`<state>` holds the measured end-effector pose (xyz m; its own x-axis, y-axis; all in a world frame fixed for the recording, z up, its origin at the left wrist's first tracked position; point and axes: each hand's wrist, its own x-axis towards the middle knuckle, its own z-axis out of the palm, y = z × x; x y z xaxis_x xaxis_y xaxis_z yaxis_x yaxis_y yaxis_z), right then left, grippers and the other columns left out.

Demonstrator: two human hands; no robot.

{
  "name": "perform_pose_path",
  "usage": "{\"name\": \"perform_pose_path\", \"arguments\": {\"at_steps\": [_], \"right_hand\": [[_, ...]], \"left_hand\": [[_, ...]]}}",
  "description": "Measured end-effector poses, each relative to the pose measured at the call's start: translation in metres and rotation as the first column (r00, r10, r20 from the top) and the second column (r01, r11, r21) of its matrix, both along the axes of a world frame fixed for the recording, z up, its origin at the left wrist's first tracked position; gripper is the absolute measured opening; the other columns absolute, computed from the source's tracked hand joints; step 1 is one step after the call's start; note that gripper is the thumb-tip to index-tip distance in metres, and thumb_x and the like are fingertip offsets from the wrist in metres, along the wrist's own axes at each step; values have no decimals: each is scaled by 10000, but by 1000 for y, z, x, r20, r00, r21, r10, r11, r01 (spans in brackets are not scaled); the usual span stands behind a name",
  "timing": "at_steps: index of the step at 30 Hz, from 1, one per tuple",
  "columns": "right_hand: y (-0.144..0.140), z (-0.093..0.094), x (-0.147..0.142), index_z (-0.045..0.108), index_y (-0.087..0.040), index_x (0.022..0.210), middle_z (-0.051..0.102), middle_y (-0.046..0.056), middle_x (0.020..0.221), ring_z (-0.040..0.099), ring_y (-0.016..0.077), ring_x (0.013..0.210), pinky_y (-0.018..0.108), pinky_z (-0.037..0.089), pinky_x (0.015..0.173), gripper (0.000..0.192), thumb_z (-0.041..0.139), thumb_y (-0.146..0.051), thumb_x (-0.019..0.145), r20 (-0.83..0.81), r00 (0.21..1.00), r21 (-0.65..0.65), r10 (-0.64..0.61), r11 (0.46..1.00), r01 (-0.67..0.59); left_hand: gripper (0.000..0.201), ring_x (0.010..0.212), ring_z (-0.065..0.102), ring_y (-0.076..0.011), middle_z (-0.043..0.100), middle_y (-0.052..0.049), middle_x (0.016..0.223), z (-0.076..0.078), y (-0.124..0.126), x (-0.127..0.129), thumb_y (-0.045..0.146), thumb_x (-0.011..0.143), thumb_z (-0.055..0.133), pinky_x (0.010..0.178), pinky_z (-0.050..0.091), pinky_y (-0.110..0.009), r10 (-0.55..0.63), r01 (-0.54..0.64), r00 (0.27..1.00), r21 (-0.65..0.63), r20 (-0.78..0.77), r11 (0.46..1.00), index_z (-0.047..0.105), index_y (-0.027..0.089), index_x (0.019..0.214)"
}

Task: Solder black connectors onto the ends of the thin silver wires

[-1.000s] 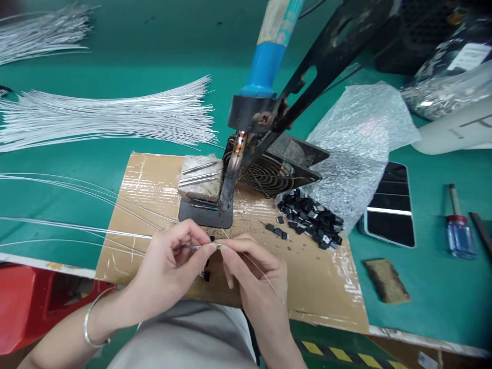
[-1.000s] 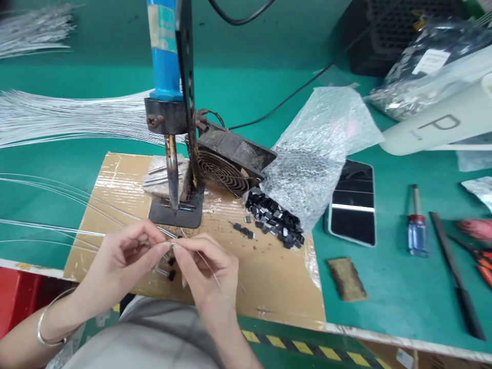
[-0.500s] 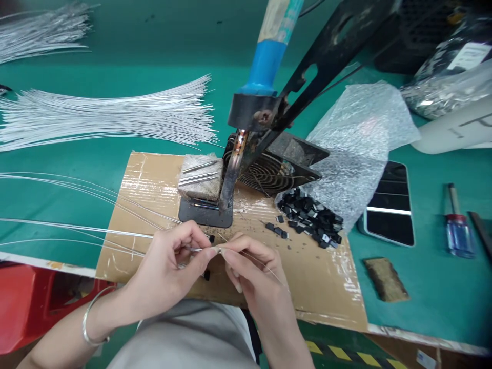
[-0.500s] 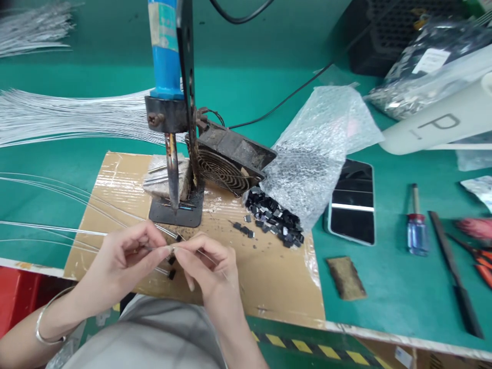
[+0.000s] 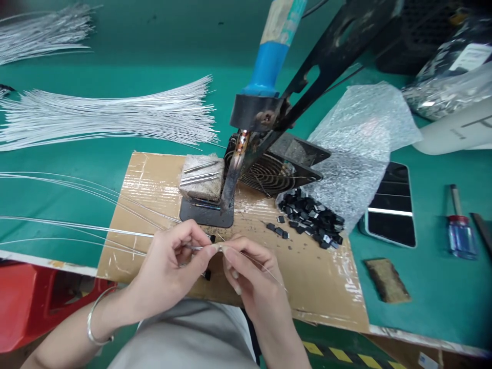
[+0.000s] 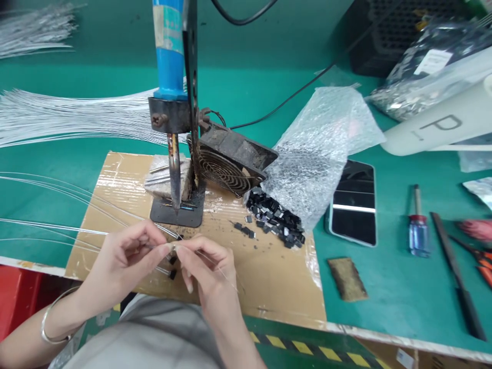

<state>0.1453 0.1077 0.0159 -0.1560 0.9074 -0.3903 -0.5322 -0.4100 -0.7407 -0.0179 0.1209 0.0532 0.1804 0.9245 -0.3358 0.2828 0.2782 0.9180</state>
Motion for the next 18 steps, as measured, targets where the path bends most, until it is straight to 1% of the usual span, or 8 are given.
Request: {"name": "perform_pose_path", "arguments": {"at_steps": [2,8,14,18], "right_hand": [[-1,0,-1,844,-242,787,496,-50,531,353,50,431,168,290,368,151,853,-392,804,-13,1000,-4,-18,1000,18],[-2,0,-7,846,-248,767,511,-41,515,363,56,430,169,301,364,130,853,-374,795,-18,998,-9,-67,998,67],[-3,-1,-11,847,-268,768,507,-52,511,380,38,425,148,316,381,101,849,-362,803,-2,994,-11,-113,993,113],[-4,-2,-11,854,-270,793,526,-48,546,423,37,432,141,337,381,97,849,-364,816,18,992,18,-126,992,126]], "left_hand": [[244,571,450,-124,562,10,658,-1,-2,1,379,969,615,509,309,-278,11,-10,1000,22,-17,1000,606,191,814],[230,579,490,-130,599,-5,669,-6,-7,4,357,972,613,516,340,-275,56,-54,998,80,-20,995,612,188,815],[219,563,476,-116,574,11,647,-12,-9,9,330,969,624,498,332,-250,111,-114,993,106,35,988,609,191,800],[209,555,438,-104,555,25,636,-11,-7,9,315,969,628,497,325,-232,122,-130,989,88,83,988,612,188,803]]}}
